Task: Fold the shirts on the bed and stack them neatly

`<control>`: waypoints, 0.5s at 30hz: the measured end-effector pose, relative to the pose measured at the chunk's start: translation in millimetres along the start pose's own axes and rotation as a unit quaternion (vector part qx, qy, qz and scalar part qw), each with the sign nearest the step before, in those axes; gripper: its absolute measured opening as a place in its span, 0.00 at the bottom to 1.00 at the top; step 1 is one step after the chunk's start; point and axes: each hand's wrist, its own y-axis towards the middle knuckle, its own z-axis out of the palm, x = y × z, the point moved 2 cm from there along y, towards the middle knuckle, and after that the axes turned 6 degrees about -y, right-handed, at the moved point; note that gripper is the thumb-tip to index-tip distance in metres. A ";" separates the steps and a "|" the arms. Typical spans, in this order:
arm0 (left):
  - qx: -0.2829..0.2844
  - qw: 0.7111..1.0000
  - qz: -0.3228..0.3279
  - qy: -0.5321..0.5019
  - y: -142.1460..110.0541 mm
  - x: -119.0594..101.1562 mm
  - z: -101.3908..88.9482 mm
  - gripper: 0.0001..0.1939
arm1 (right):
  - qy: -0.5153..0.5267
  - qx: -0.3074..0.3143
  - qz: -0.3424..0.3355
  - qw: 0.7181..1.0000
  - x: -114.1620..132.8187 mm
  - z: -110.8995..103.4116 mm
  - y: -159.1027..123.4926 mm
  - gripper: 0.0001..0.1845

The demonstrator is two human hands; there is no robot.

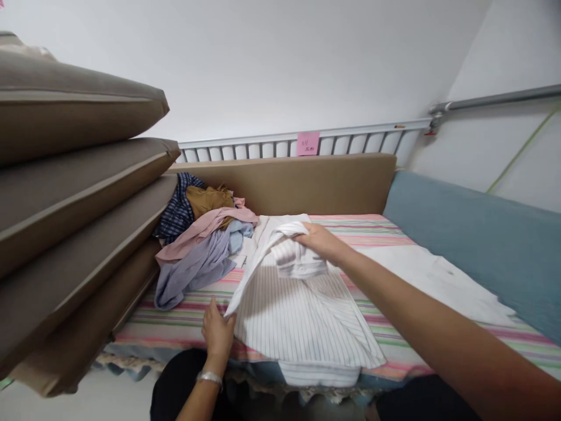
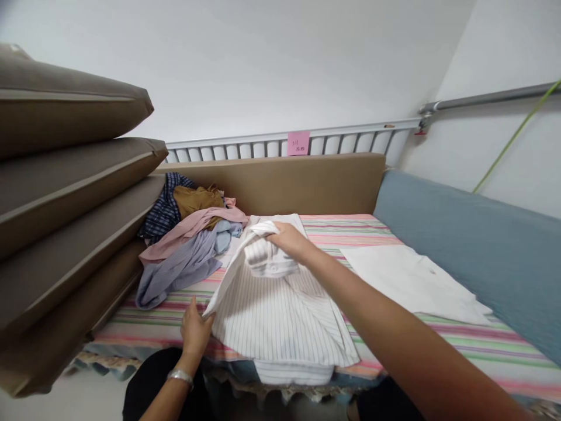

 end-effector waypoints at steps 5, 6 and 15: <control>0.036 0.996 0.066 -0.039 -21.1 -14.2 13.4 0.18 | -0.146 -0.063 -0.036 0.987 -16.9 -65.8 -9.5 0.18; 0.051 0.994 0.082 -0.047 -25.8 -17.4 14.7 0.13 | -0.166 -0.074 -0.028 0.983 -26.9 -73.6 -12.9 0.18; 0.130 0.964 0.232 -0.016 -47.1 -55.3 12.3 0.11 | -0.227 -0.141 0.046 0.963 -73.4 -106.1 -30.9 0.22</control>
